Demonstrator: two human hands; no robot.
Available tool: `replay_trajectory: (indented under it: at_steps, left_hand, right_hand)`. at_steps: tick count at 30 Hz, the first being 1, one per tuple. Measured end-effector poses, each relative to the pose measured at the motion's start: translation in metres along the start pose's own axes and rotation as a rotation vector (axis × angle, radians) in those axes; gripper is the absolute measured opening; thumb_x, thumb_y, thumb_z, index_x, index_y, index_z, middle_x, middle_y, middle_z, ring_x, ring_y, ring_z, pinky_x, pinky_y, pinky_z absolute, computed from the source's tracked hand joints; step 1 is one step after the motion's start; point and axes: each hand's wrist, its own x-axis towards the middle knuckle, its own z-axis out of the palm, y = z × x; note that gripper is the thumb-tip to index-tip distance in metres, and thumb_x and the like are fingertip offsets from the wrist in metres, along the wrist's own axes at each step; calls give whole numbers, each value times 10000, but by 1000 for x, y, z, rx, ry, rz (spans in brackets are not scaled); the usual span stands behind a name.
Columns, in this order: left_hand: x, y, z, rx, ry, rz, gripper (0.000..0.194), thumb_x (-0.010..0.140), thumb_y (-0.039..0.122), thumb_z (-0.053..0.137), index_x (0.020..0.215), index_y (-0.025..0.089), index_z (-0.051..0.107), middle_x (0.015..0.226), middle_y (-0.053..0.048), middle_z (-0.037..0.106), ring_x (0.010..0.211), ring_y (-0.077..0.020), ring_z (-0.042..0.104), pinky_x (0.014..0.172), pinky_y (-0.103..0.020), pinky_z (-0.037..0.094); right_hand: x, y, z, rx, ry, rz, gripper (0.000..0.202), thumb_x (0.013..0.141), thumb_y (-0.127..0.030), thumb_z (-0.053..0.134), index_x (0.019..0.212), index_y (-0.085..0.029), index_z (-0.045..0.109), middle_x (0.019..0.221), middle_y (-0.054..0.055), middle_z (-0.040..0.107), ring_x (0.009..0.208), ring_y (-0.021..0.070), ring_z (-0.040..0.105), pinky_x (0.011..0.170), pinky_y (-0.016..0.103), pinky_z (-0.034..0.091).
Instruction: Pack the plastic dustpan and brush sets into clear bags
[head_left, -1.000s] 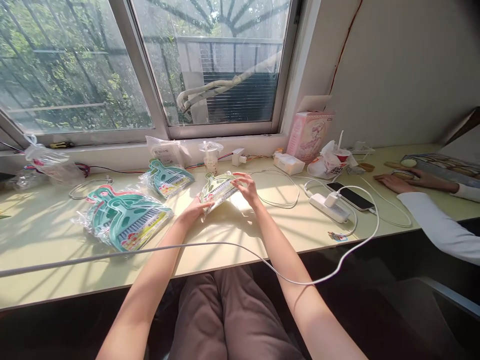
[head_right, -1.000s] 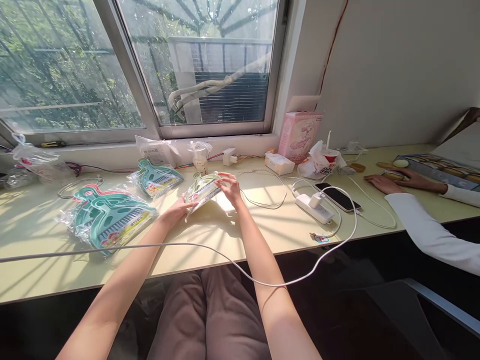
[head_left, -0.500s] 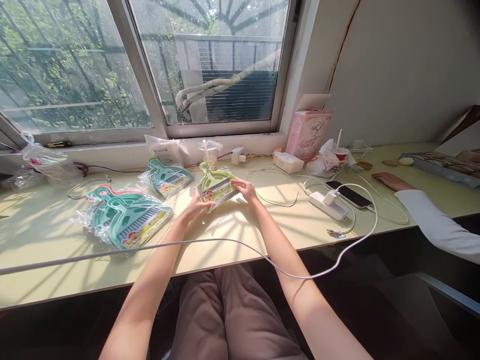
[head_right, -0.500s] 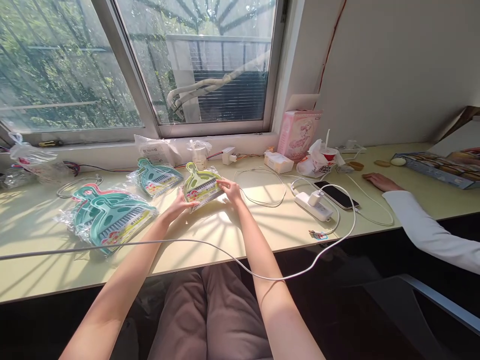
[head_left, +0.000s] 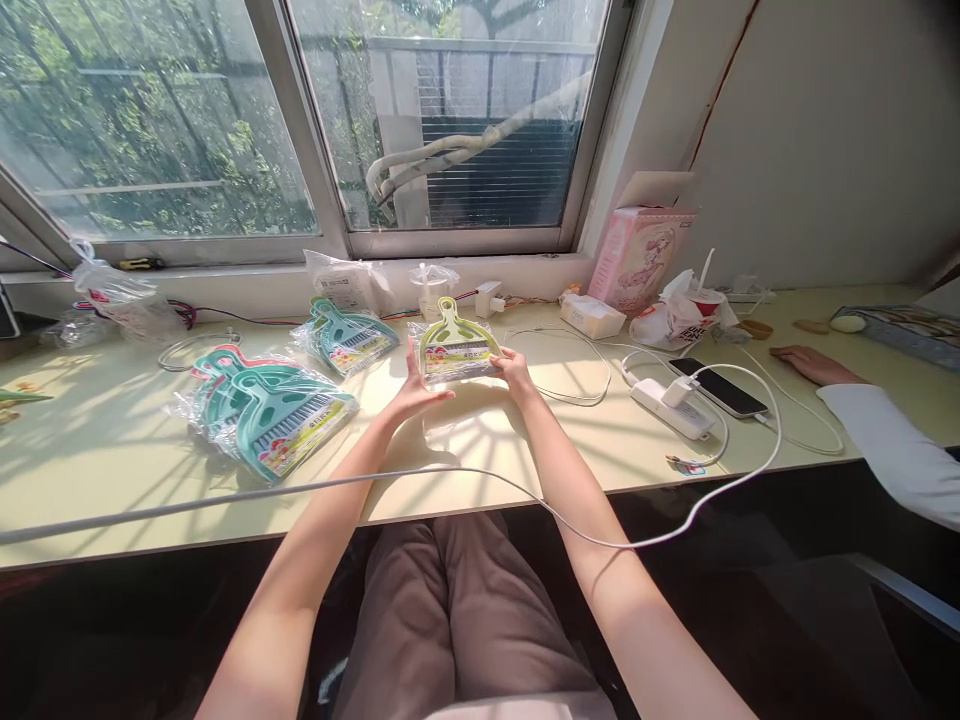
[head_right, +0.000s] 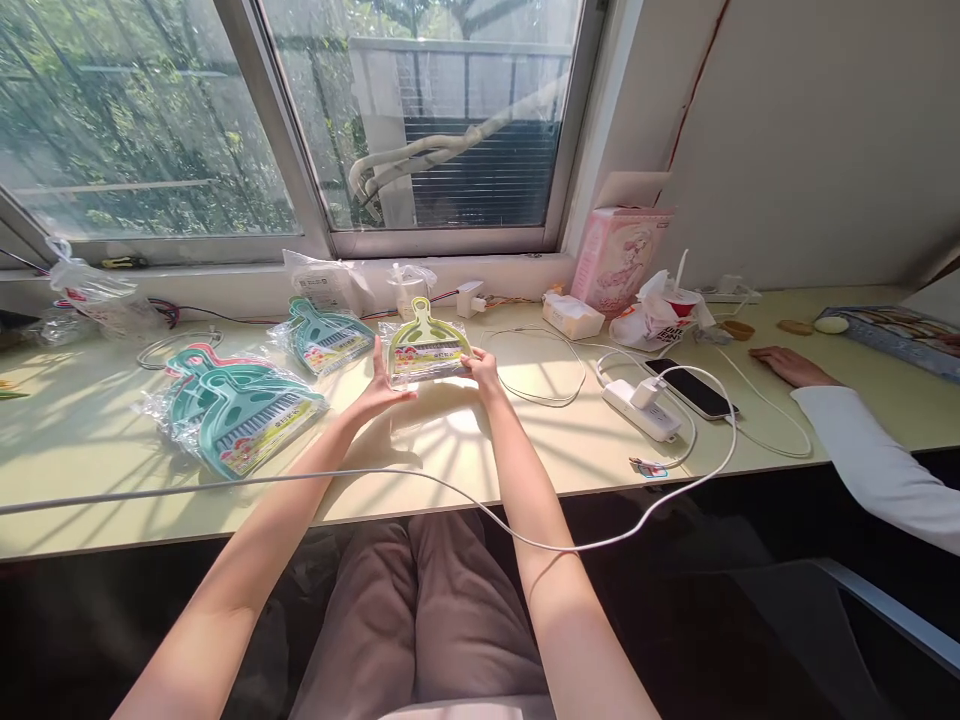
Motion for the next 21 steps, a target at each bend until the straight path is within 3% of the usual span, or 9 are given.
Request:
replay_trajectory:
  at_steps: [2, 5, 6, 8, 10, 12, 14, 17, 21]
  left_hand:
    - [-1, 1, 5, 5, 18, -10, 1526, 632, 427, 1042, 1783, 295, 49, 1692, -218, 466, 1484, -429, 543, 1149, -558, 563]
    - [-1, 0, 8, -8, 154, -88, 1256, 778, 483, 931, 1766, 320, 172, 1810, -211, 244, 1351, -414, 642, 843, -460, 704]
    - [0, -1, 9, -25, 204, -112, 1173, 827, 487, 885, 1759, 318, 193, 1815, -208, 231, 1299, -390, 673, 757, -416, 709]
    - [4, -2, 9, -85, 300, -166, 1074, 903, 444, 798, 1760, 300, 166, 1734, -223, 392, 1153, -324, 735, 663, -370, 700]
    - [7, 0, 8, -145, 364, -222, 993, 930, 359, 740, 1748, 249, 189, 1518, -213, 622, 1000, -272, 766, 660, -384, 703]
    - [9, 4, 5, -156, 381, -262, 816, 909, 280, 718, 1648, 168, 393, 1292, -177, 734, 913, -259, 772, 701, -421, 711]
    - [2, 11, 0, -119, 388, -276, 569, 881, 238, 702, 1427, 128, 586, 1162, -150, 759, 903, -271, 775, 734, -446, 712]
    - [-31, 24, -11, -63, 424, -224, 420, 888, 255, 666, 1292, 164, 598, 1152, -133, 755, 950, -286, 777, 761, -459, 705]
    - [-118, 38, -35, 115, 479, -49, 434, 967, 409, 639, 1339, 215, 528, 1262, -137, 733, 1130, -296, 750, 918, -468, 671]
  right_hand:
    - [0, 1, 3, 5, 15, 5, 299, 737, -205, 792, 1022, -180, 703, 887, 59, 782, 795, 209, 749, 783, 383, 692]
    - [0, 1, 7, 5, 0, 7, 338, 733, -211, 793, 1049, -187, 676, 880, 47, 762, 783, 202, 734, 759, 378, 682]
    - [-1, 1, 8, -1, -10, 3, 357, 729, -225, 803, 1057, -191, 667, 874, 41, 756, 778, 201, 730, 752, 376, 677]
    - [-3, 0, 9, -27, -48, -17, 403, 722, -277, 828, 1077, -204, 652, 870, 32, 749, 779, 206, 729, 750, 375, 666]
    - [-6, -1, 10, -60, -91, -42, 457, 714, -345, 849, 1098, -220, 634, 884, 28, 755, 795, 217, 735, 758, 379, 650]
    - [-10, -3, 10, -87, -135, -68, 499, 699, -398, 858, 1103, -235, 614, 896, 24, 763, 809, 225, 734, 769, 381, 632]
    - [-15, -6, 13, -115, -189, -92, 513, 684, -440, 860, 1079, -245, 596, 881, 18, 764, 813, 229, 724, 781, 383, 613]
    - [-25, -10, 24, -180, -302, -130, 499, 683, -520, 854, 1010, -255, 585, 855, 15, 757, 830, 245, 709, 790, 390, 590]
    - [-48, -5, 58, -259, -500, -297, 485, 692, -583, 863, 954, -251, 626, 974, 44, 755, 918, 253, 693, 787, 364, 564]
